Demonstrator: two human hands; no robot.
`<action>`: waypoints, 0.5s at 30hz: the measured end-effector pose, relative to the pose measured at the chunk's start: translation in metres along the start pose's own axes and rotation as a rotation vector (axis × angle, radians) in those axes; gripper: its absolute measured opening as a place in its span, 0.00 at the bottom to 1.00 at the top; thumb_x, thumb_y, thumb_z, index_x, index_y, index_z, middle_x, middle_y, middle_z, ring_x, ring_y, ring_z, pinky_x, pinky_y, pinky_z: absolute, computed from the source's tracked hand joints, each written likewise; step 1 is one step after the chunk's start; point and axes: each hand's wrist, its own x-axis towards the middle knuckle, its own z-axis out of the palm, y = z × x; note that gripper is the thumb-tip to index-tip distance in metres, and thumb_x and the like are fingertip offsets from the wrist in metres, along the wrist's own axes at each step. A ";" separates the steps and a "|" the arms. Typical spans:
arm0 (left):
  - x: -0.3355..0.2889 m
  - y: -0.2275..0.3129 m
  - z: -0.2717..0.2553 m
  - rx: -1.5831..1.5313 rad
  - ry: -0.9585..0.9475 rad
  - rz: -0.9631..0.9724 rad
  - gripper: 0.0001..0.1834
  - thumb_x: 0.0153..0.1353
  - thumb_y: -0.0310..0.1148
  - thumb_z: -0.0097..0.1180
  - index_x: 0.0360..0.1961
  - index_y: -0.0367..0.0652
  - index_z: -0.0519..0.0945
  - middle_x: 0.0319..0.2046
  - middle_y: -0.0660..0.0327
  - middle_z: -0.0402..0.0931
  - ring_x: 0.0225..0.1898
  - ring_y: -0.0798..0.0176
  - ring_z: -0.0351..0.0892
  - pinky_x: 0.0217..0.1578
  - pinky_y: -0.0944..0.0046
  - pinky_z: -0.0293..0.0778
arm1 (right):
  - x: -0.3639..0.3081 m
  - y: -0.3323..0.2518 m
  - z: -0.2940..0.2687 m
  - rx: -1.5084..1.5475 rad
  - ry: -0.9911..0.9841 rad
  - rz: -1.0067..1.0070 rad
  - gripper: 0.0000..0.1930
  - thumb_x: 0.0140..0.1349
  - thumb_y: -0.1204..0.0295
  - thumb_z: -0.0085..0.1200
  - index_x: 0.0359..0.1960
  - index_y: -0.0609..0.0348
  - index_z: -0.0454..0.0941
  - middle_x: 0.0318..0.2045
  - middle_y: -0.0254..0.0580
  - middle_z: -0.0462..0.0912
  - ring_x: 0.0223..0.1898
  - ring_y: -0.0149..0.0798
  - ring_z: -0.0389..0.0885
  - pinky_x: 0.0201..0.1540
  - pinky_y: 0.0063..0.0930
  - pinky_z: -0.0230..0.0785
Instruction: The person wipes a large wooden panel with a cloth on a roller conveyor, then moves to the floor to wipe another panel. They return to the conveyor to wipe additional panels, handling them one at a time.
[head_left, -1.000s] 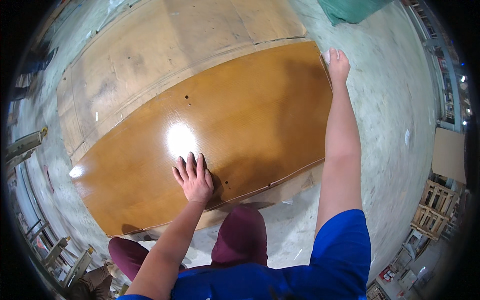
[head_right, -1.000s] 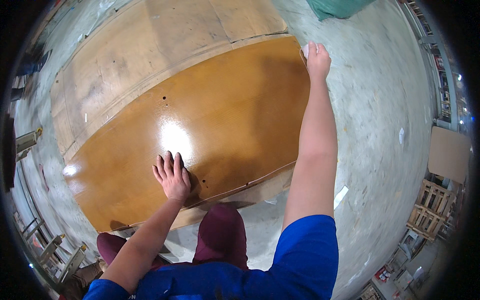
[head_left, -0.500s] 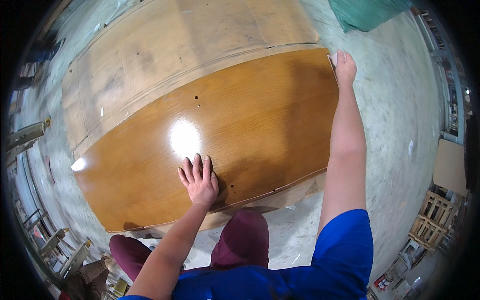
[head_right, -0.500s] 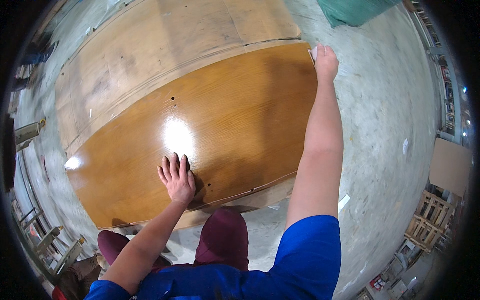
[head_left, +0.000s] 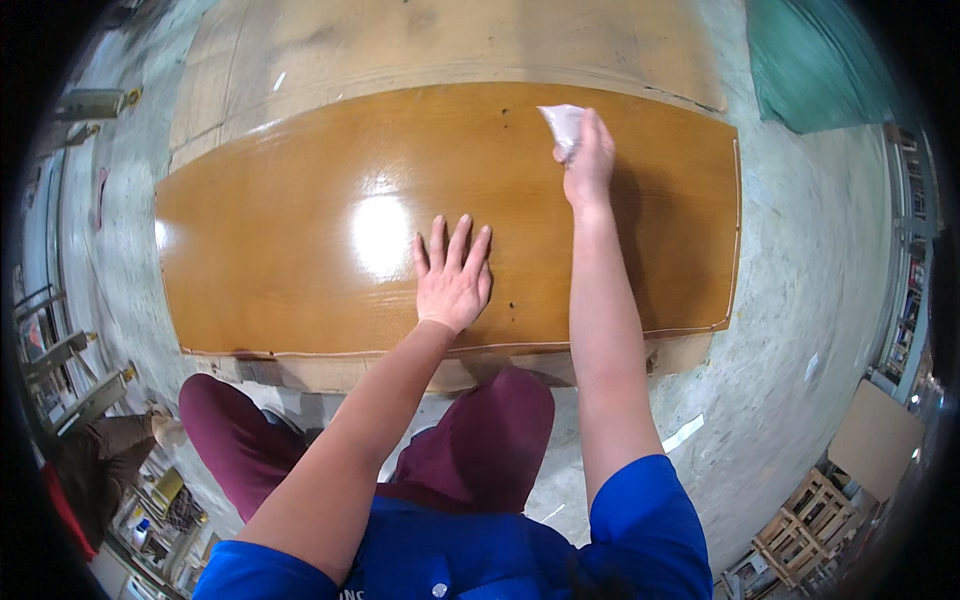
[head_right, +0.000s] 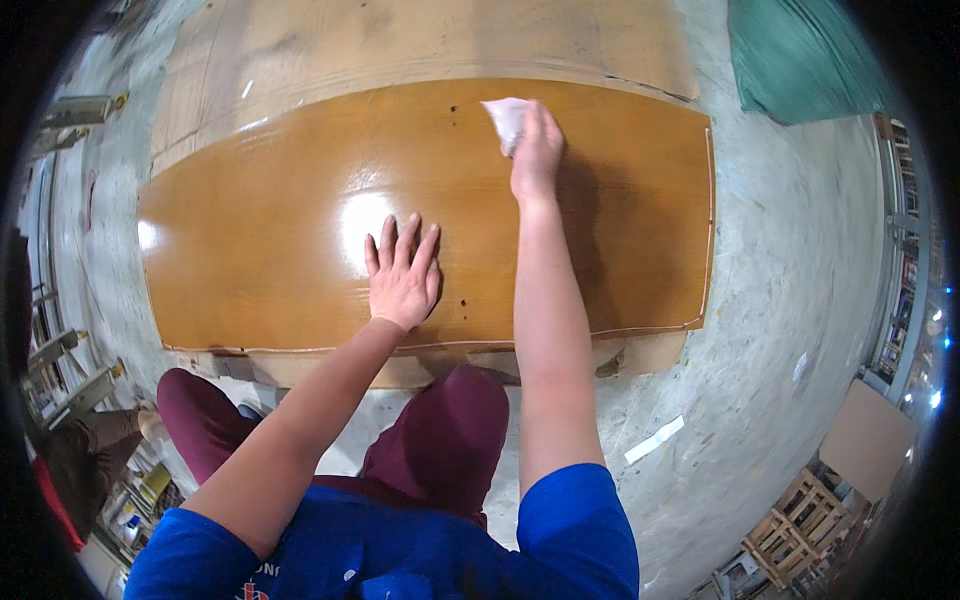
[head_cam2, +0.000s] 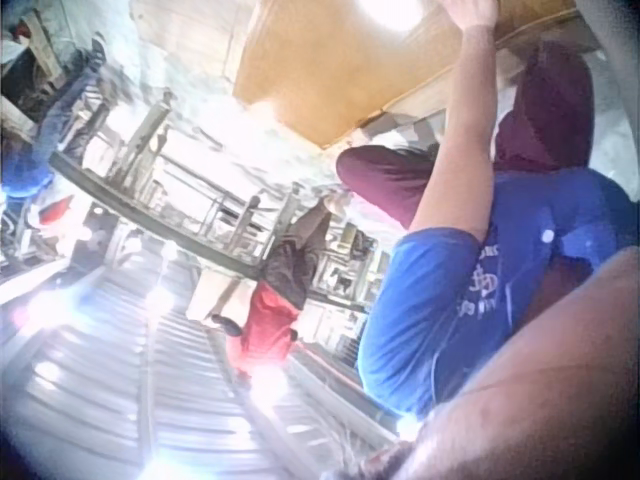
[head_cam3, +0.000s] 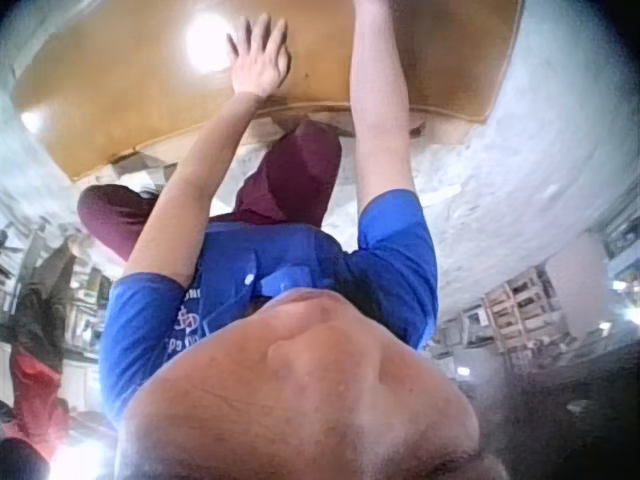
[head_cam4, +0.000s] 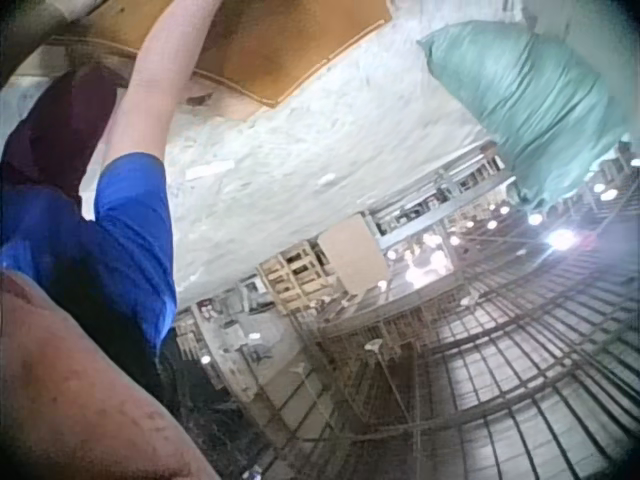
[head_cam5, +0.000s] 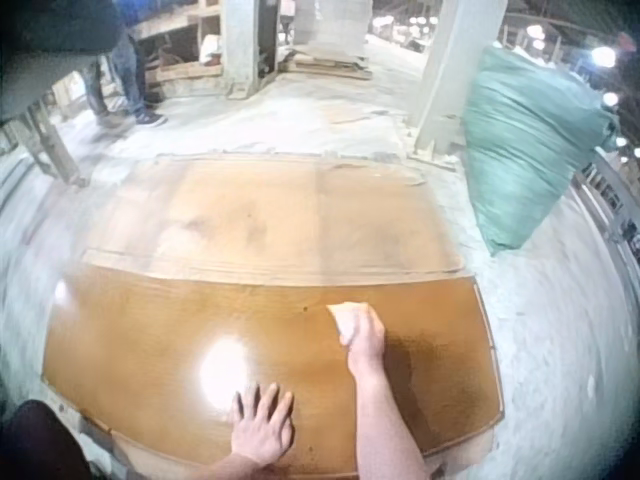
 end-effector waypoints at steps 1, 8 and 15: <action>0.000 0.003 0.000 -0.025 0.005 0.013 0.28 0.56 0.40 0.46 0.60 0.57 0.64 0.63 0.59 0.55 0.67 0.46 0.43 0.64 0.39 0.36 | -0.002 0.008 0.008 -0.178 -0.014 -0.116 0.15 0.67 0.62 0.41 0.33 0.62 0.75 0.25 0.30 0.75 0.22 0.28 0.67 0.25 0.22 0.62; -0.005 -0.005 0.000 -0.054 0.037 0.007 0.28 0.58 0.39 0.45 0.62 0.55 0.60 0.63 0.62 0.55 0.66 0.48 0.44 0.64 0.39 0.36 | -0.003 0.019 0.038 -0.778 0.079 -0.449 0.19 0.64 0.58 0.43 0.30 0.62 0.76 0.22 0.51 0.78 0.25 0.44 0.77 0.32 0.35 0.67; -0.007 -0.005 0.001 -0.089 0.057 0.018 0.27 0.59 0.39 0.43 0.62 0.54 0.60 0.63 0.61 0.56 0.67 0.49 0.45 0.64 0.39 0.37 | 0.000 0.017 0.040 -0.971 0.083 -0.466 0.21 0.64 0.54 0.40 0.31 0.60 0.76 0.26 0.53 0.80 0.31 0.55 0.77 0.35 0.43 0.68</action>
